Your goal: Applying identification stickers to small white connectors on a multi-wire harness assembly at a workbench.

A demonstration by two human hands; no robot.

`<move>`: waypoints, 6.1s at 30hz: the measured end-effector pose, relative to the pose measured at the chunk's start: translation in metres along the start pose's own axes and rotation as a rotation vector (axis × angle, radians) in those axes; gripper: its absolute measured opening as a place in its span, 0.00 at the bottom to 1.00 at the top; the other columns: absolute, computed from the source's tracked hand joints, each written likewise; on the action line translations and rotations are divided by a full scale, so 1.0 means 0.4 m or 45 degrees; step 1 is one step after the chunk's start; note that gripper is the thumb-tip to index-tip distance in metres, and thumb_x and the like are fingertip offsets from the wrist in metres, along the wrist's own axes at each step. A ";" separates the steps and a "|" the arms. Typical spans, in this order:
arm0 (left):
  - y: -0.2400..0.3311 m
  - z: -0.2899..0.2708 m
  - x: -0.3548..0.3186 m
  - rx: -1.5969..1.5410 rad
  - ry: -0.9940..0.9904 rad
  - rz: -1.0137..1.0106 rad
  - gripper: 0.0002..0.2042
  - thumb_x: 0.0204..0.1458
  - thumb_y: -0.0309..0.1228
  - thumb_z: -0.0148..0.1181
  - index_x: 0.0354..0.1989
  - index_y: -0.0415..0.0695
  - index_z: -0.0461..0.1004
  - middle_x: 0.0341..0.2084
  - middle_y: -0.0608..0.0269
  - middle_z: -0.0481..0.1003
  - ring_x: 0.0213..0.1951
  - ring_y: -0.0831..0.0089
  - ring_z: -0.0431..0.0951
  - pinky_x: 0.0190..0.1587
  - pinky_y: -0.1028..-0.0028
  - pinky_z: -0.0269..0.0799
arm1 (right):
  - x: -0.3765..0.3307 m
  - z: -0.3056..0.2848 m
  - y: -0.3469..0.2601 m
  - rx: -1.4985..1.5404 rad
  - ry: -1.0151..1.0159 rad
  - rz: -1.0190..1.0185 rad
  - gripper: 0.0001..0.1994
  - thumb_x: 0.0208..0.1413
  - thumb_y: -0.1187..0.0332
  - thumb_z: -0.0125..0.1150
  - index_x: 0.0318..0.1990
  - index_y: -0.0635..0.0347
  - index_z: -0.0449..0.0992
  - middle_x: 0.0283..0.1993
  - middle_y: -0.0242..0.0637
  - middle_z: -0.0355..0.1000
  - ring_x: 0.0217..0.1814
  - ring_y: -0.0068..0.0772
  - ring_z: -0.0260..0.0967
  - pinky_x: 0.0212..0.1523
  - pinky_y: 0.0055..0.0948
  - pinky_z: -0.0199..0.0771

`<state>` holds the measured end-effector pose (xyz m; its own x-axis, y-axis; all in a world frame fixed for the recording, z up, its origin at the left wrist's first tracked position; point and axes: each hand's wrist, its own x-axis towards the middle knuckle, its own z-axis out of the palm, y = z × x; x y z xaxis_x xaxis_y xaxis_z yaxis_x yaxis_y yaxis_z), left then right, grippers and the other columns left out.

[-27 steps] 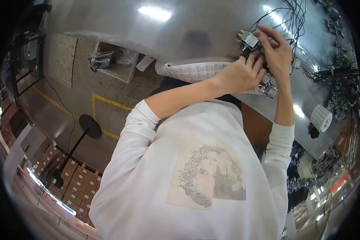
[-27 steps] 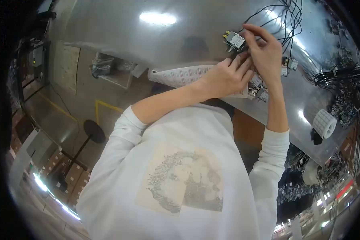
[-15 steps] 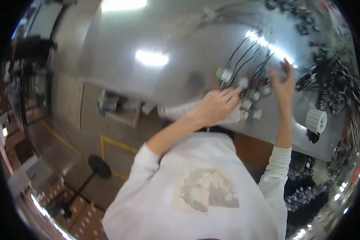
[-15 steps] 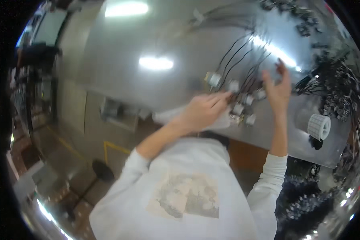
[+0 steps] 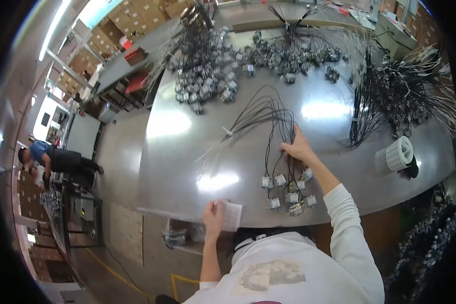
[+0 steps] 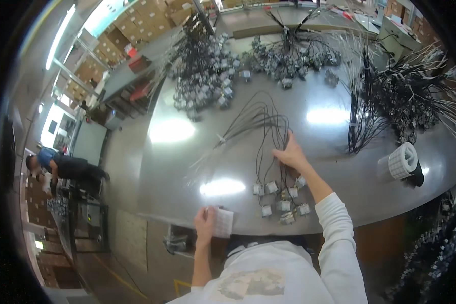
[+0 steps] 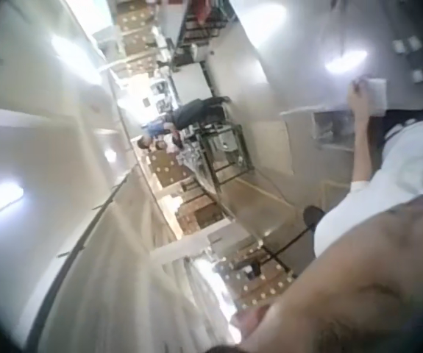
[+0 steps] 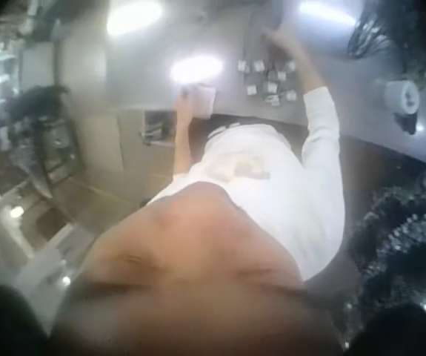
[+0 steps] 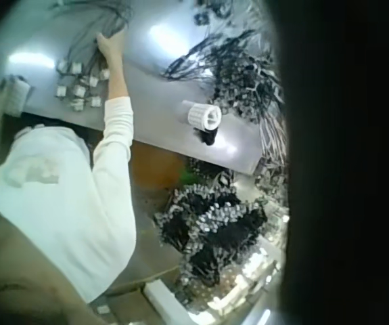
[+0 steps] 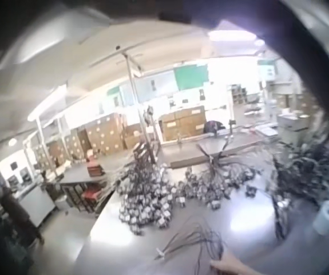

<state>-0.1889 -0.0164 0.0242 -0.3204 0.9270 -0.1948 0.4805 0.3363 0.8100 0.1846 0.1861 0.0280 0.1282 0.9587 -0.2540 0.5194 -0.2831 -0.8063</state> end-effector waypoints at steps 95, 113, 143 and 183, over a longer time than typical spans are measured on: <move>0.411 0.110 -0.073 0.063 -0.486 0.578 0.11 0.68 0.33 0.62 0.51 0.41 0.84 0.43 0.51 0.85 0.43 0.58 0.86 0.49 0.65 0.81 | -0.058 -0.840 -0.357 0.700 0.460 -0.473 0.14 0.67 0.59 0.67 0.37 0.59 0.72 0.27 0.29 0.67 0.25 0.20 0.66 0.30 0.26 0.72; 0.229 -0.131 -0.176 -0.426 -0.210 0.376 0.09 0.69 0.31 0.63 0.42 0.37 0.84 0.38 0.57 0.88 0.39 0.79 0.83 0.41 0.76 0.80 | -0.129 -0.402 -0.647 0.022 -0.699 -0.609 0.20 0.69 0.57 0.67 0.57 0.65 0.78 0.30 0.24 0.68 0.23 0.15 0.65 0.27 0.20 0.67; -0.075 -0.298 -0.266 -0.700 0.675 0.017 0.16 0.74 0.41 0.57 0.44 0.39 0.81 0.35 0.67 0.80 0.39 0.78 0.75 0.44 0.76 0.72 | 0.139 -0.329 -0.285 0.121 -0.076 -0.457 0.15 0.74 0.56 0.58 0.44 0.57 0.83 0.30 0.24 0.67 0.33 0.17 0.64 0.36 0.25 0.63; 0.349 0.066 0.088 -0.126 -0.504 0.886 0.08 0.71 0.29 0.58 0.45 0.39 0.80 0.52 0.52 0.85 0.68 0.56 0.74 0.69 0.60 0.67 | -0.197 0.068 -0.196 -0.478 -0.306 -0.938 0.28 0.63 0.47 0.65 0.63 0.57 0.77 0.58 0.45 0.78 0.57 0.54 0.79 0.56 0.50 0.79</move>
<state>-0.1114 0.0674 0.1158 0.3477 0.9147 0.2060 0.3831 -0.3392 0.8592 0.1108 0.1321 0.0966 -0.5118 0.8501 0.1243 0.6504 0.4779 -0.5904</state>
